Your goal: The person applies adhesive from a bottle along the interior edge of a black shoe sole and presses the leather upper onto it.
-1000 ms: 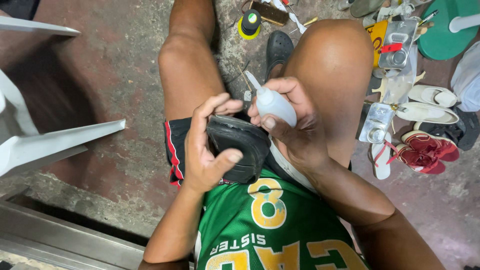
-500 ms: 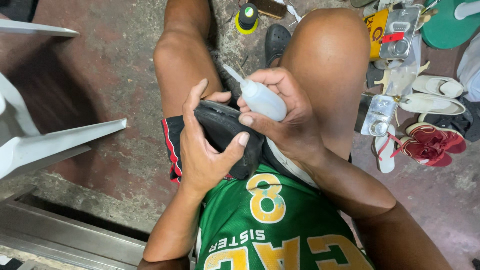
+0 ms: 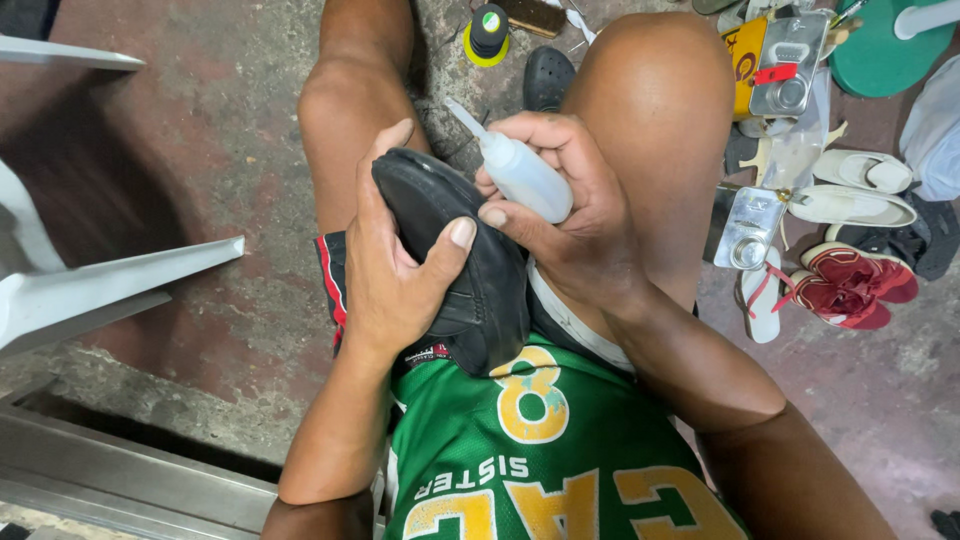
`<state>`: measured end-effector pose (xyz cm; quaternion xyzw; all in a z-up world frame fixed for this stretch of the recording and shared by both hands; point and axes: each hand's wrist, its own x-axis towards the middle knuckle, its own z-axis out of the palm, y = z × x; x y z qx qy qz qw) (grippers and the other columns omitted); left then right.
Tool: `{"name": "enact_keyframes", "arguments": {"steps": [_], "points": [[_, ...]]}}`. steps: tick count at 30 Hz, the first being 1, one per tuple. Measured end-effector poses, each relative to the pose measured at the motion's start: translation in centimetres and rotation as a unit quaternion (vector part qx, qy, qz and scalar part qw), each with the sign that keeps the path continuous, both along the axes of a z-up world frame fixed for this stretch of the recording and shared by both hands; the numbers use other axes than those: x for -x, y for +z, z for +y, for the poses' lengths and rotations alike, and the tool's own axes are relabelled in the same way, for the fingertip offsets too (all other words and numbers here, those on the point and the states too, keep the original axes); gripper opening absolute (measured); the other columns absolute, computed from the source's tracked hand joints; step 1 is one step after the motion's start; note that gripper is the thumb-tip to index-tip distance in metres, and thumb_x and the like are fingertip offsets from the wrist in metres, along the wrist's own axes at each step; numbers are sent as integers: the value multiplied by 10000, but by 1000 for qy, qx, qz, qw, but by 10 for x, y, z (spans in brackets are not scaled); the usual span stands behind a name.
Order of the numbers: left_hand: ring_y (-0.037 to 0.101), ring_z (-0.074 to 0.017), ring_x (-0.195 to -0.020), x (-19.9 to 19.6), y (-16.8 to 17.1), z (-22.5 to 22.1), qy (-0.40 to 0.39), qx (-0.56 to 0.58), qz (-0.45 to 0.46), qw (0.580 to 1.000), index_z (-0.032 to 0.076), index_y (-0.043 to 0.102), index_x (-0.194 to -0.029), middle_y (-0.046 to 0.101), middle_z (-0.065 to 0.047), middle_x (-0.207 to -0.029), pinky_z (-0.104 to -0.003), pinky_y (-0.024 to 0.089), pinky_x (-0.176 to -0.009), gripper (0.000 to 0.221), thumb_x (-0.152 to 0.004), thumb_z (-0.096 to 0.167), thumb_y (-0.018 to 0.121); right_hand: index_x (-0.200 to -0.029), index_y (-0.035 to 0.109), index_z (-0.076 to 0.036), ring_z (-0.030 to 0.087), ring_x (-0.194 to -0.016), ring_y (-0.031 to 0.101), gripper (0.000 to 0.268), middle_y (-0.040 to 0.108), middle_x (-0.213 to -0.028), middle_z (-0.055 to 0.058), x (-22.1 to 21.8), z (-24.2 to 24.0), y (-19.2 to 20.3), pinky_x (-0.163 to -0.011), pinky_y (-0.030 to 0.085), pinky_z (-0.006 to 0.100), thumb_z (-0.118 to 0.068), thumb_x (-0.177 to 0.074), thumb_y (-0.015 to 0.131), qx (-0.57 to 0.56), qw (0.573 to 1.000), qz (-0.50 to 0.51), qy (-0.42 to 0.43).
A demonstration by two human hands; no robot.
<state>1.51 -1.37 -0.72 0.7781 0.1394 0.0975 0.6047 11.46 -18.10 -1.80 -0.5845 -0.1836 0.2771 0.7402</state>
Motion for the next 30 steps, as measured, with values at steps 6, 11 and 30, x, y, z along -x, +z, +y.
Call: {"name": "enact_keyframes", "arguments": {"steps": [6, 11, 30], "points": [[702, -250, -1181, -5, 0, 3, -7, -19, 13, 1000, 4, 397, -1512, 680, -167, -1246, -378, 537, -1117, 696, -978, 290, 743, -1374, 494, -9, 89, -1077, 626, 399, 636, -1150, 55, -3, 0, 5, -1000, 520, 231, 44, -1035, 698, 64, 994, -93, 8], [708, -259, -1224, -5, -3, 2, -1, -5, 37, 999, 13, 414, -1526, 688, -171, -1294, -377, 541, -1100, 700, -975, 291, 746, -1368, 507, -5, 83, -1087, 586, 380, 597, -1162, 52, -3, -1, 5, -997, 487, 218, 50, -1039, 689, 93, 990, -108, 11], [569, -122, -1199, -14, -40, 26, 38, 241, -25, 969, 12, 506, -1385, 599, -43, -1256, -281, 459, -1100, 400, -1082, 261, 583, -1397, 510, -67, 93, -1109, 592, 577, 597, -1142, 12, -1, 9, 21, -1033, 509, 267, 66, -893, 757, 93, 990, 92, 46]]}}
